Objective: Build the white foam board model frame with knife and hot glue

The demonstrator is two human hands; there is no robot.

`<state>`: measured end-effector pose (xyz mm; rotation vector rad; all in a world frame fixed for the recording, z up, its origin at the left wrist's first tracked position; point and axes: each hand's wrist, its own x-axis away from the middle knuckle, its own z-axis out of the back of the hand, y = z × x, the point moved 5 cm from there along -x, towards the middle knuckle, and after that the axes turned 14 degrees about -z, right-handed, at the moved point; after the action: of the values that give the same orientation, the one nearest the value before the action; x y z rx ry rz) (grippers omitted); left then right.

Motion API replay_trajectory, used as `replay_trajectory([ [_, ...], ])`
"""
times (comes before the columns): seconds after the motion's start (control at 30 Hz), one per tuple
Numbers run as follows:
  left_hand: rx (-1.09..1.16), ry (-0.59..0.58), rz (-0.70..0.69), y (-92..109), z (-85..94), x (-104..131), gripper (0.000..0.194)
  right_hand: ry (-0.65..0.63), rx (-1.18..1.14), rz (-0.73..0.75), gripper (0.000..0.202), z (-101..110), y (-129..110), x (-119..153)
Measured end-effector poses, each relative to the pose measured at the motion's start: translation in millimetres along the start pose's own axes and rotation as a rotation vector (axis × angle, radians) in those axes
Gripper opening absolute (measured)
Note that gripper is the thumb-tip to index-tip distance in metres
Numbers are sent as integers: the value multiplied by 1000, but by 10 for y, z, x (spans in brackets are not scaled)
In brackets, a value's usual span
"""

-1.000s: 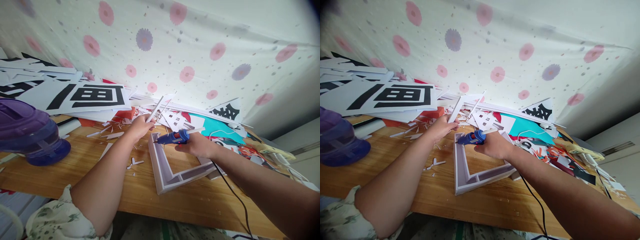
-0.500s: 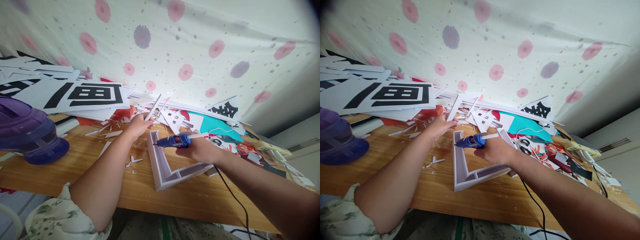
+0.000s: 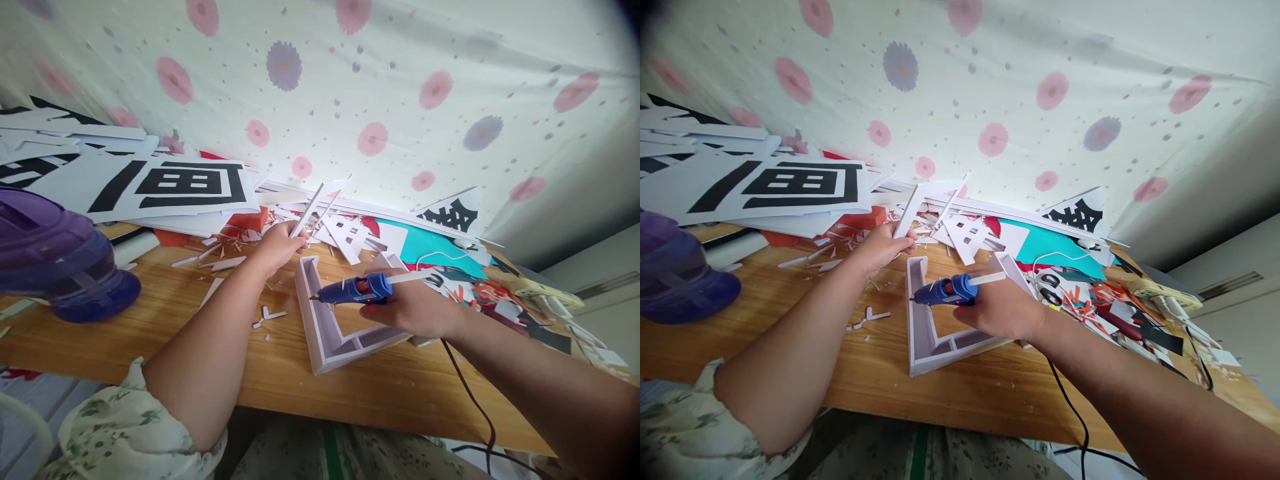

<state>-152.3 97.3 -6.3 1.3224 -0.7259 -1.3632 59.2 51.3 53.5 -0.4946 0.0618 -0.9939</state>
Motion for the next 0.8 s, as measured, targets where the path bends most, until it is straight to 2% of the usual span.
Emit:
replay_trajectory([
  [0.07, 3, -3, 0, 5, -2, -1, 7, -33, 6, -43, 3, -4, -1, 47],
  [0.17, 8, -1, -2, -1, -3, -6, 8, -50, 26, -78, 6, -2, 2, 118],
  [0.4, 20, 8, -14, -29, -16, -16, 10, -103, -12, 28, 10, -20, 11, 267],
  [0.8, 12, 2, -31, -64, -20, -29, 11, -163, 67, 58, 18, 8, -88, 496],
])
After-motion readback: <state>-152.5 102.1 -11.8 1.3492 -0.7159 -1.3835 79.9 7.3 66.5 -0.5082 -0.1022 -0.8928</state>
